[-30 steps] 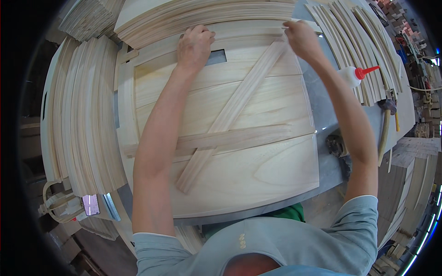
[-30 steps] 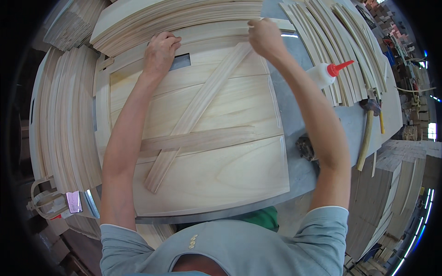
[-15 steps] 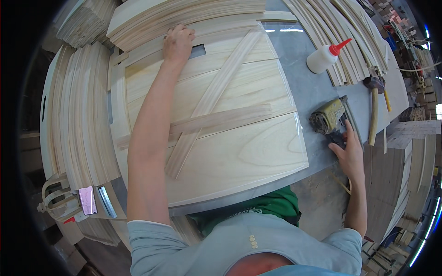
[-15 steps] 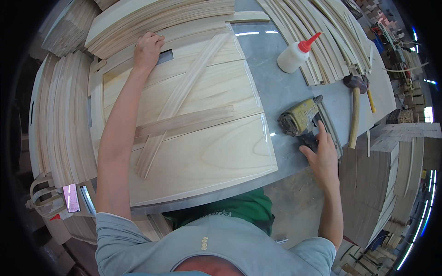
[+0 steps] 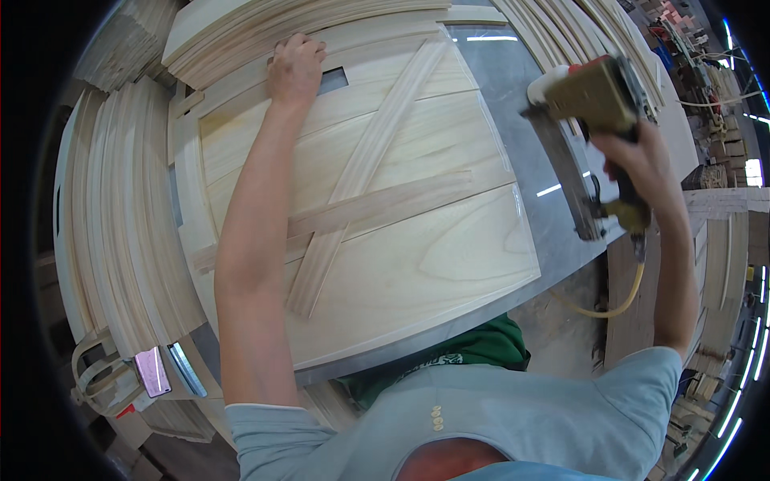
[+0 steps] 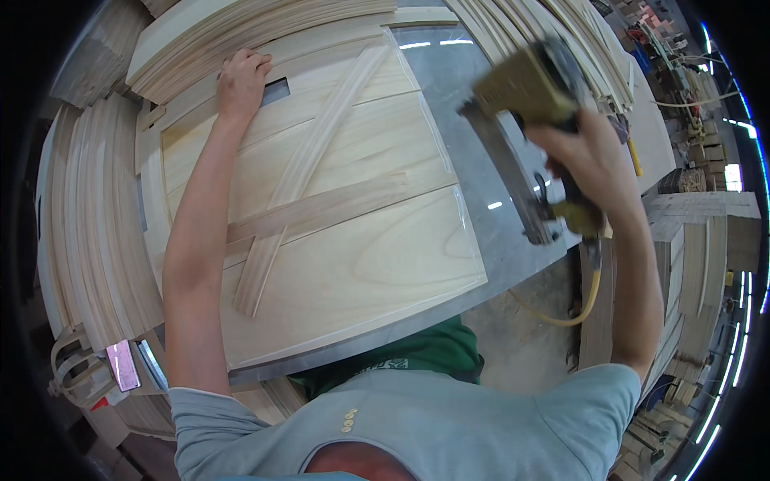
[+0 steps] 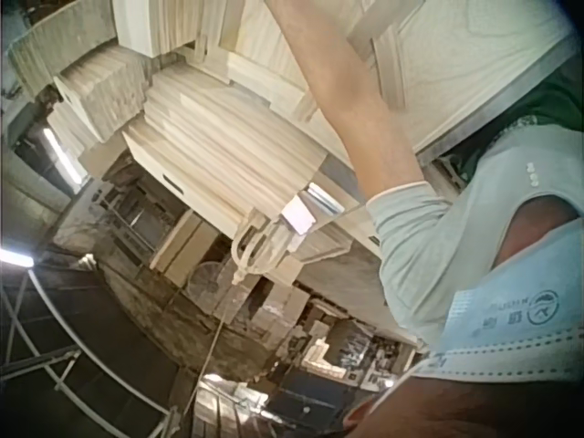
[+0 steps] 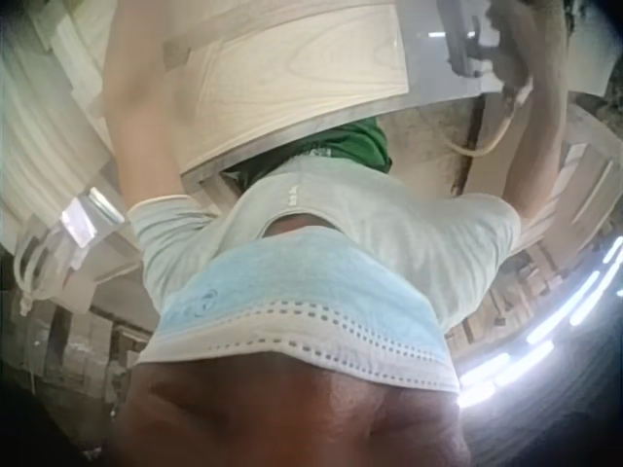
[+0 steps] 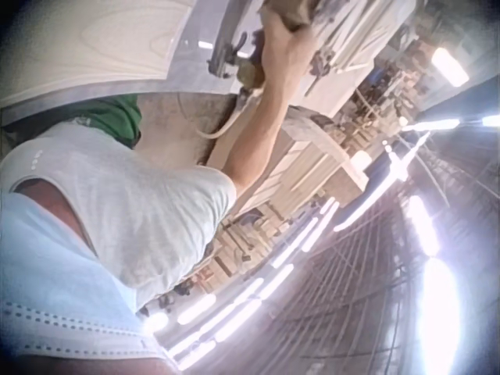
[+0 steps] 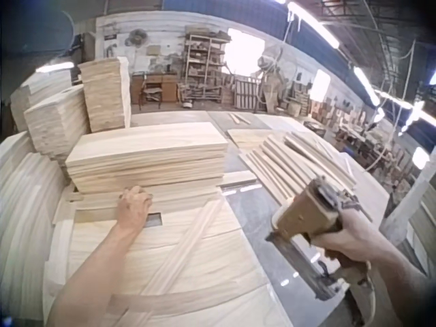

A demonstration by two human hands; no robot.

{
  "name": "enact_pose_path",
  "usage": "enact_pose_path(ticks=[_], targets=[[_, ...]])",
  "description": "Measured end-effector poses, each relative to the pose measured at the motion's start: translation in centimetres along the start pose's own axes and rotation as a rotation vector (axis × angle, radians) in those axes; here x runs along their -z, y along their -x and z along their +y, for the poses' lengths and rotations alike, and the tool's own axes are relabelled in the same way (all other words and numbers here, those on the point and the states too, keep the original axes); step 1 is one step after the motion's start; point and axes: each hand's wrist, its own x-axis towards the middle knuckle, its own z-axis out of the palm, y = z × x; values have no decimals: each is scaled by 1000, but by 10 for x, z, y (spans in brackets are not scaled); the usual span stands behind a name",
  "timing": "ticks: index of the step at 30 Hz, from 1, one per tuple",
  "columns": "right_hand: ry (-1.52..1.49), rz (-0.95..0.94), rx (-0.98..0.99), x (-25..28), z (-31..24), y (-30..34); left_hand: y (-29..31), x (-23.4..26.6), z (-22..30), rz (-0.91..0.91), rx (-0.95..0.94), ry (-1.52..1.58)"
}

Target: Assembling wood panels and frames using wood glue and a pneumatic nail gun.

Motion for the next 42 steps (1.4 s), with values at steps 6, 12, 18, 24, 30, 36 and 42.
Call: enact_pose_path(ticks=[6, 12, 18, 24, 30, 36, 42], targets=[[126, -68, 236, -42, -60, -114, 12, -12, -10, 114, -42, 58], [13, -62, 166, -65, -92, -166, 12, -9, -5, 108, -18, 70], [-1, -108, 76, -64, -92, -174, 8, -17, -3, 127, -28, 89], [96, -28, 353, -63, -71, -177, 11, -14, -20, 161, -63, 62], [0, -37, 367, -51, -110, -119, 38, 52, -52, -54, -33, 25], [9, -309, 504, -113, -170, -130, 93, 97, -126, 78, 163, -246], [-115, -409, 601, -204, -243, -143, 102, 90, -127, 36, 176, -228]])
